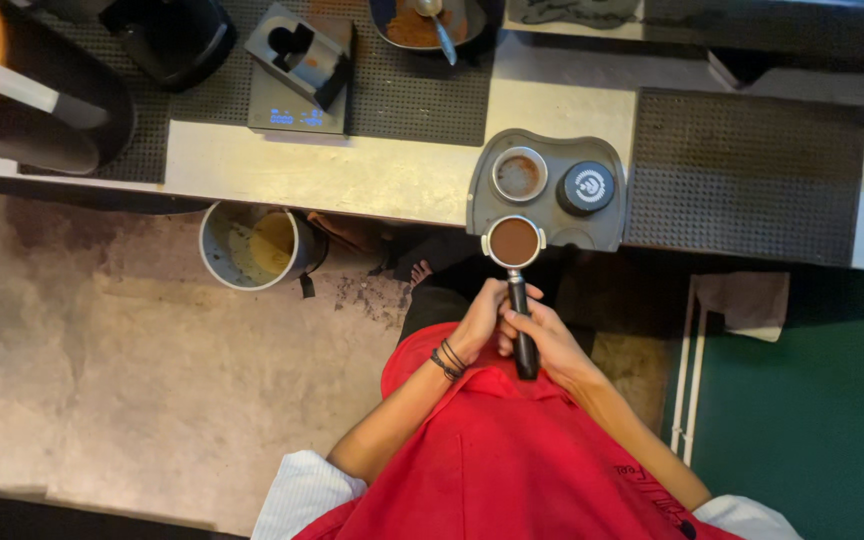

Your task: The person grinds coffee beans into a portafilter, levels the grounds with a spoon, and tamps the coffee using a tamper. They then wipe the portafilter rim with a cloth and insert it into the espresso machine. The process is repeated for a second dose.

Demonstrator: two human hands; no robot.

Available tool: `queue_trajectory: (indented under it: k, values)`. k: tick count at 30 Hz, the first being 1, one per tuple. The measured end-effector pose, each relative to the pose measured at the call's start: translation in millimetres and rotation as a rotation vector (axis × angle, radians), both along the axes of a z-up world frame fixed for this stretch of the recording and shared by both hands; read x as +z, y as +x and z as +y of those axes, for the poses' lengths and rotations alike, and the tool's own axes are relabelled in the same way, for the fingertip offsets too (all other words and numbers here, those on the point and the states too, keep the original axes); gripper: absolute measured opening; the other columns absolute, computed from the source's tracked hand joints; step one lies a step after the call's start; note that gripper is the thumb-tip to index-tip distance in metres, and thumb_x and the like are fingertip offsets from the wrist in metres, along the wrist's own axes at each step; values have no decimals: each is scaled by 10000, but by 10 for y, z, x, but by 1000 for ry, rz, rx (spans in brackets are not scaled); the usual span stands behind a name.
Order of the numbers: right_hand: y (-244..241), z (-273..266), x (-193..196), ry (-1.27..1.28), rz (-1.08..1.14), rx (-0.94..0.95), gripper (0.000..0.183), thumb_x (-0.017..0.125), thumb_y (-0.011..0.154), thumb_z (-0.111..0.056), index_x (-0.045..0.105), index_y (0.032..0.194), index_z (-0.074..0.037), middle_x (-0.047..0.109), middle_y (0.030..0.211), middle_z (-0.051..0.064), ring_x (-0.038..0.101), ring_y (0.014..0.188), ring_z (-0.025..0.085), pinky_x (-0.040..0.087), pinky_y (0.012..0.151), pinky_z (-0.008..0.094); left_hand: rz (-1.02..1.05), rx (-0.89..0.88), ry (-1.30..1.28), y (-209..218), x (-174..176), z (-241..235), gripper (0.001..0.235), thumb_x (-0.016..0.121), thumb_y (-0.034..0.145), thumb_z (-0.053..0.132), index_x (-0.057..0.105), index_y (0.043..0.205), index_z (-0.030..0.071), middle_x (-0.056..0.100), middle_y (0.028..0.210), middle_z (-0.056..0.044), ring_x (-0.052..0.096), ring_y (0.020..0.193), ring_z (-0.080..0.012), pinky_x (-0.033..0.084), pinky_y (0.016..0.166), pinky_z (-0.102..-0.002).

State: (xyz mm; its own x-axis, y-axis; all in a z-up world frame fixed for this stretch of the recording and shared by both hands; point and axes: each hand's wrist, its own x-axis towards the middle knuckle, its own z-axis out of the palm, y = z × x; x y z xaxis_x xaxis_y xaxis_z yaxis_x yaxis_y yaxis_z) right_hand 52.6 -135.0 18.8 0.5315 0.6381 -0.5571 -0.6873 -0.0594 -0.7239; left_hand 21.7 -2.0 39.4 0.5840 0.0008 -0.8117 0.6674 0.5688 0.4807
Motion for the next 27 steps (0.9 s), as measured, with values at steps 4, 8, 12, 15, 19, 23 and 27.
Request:
queue_trajectory:
  k: [4, 8, 12, 15, 19, 23, 27]
  values:
    - [54, -37, 88, 16, 20, 63, 108, 550, 1062, -127, 558, 1071, -20, 412, 712, -18, 504, 554, 109, 518, 447, 320, -142, -23, 179, -34, -311, 58, 530, 531, 990, 521, 714, 1195, 68, 691, 1121, -175, 677, 1066, -323, 519, 978, -438]
    - [236, 137, 358, 82, -27, 198, 127, 592, 1010, -56, 572, 1094, 37, 442, 672, 54, 540, 500, 163, 552, 412, 383, -328, -10, 368, -158, -814, 331, 251, 561, 1023, 269, 769, 1020, 129, 745, 978, -71, 704, 940, -198, 550, 927, -344]
    - [458, 683, 661, 190, -71, 335, 173, 633, 979, -55, 586, 1082, 76, 477, 635, 95, 557, 464, 190, 564, 397, 406, -346, 154, 533, -326, -596, 782, 291, 674, 1015, 302, 770, 782, 157, 735, 761, -13, 614, 775, -119, 498, 819, -279]
    - [588, 1330, 885, 255, -78, 400, 160, 636, 992, -64, 574, 1065, 64, 487, 636, 87, 565, 471, 184, 564, 391, 405, -330, 304, 560, -418, -241, 1115, 483, 615, 1069, 361, 721, 666, 118, 677, 667, -28, 581, 718, -147, 487, 792, -288]
    - [739, 2255, 971, 283, -88, 474, 205, 638, 1004, -103, 558, 1115, 49, 473, 665, 55, 564, 498, 153, 549, 413, 354, -455, 585, 611, -424, 225, 1551, 192, 614, 1033, 112, 723, 876, 98, 619, 724, 1, 537, 784, -106, 488, 794, -259]
    - [854, 3287, 1001, 288, -106, 532, 207, 614, 1014, -126, 547, 1157, 8, 476, 700, 15, 558, 543, 110, 529, 438, 296, -461, 831, 715, -534, 205, 1934, 259, 547, 1068, 144, 627, 824, 108, 602, 584, -20, 525, 604, -81, 456, 662, -207]
    - [881, 4134, 1040, 235, -98, 563, 164, 602, 1026, -160, 557, 1152, -65, 485, 757, -43, 546, 606, 62, 508, 485, 236, -485, 1004, 781, -642, 312, 2263, 135, 700, 998, 48, 592, 1067, 91, 573, 885, 18, 538, 834, -60, 460, 784, -200]
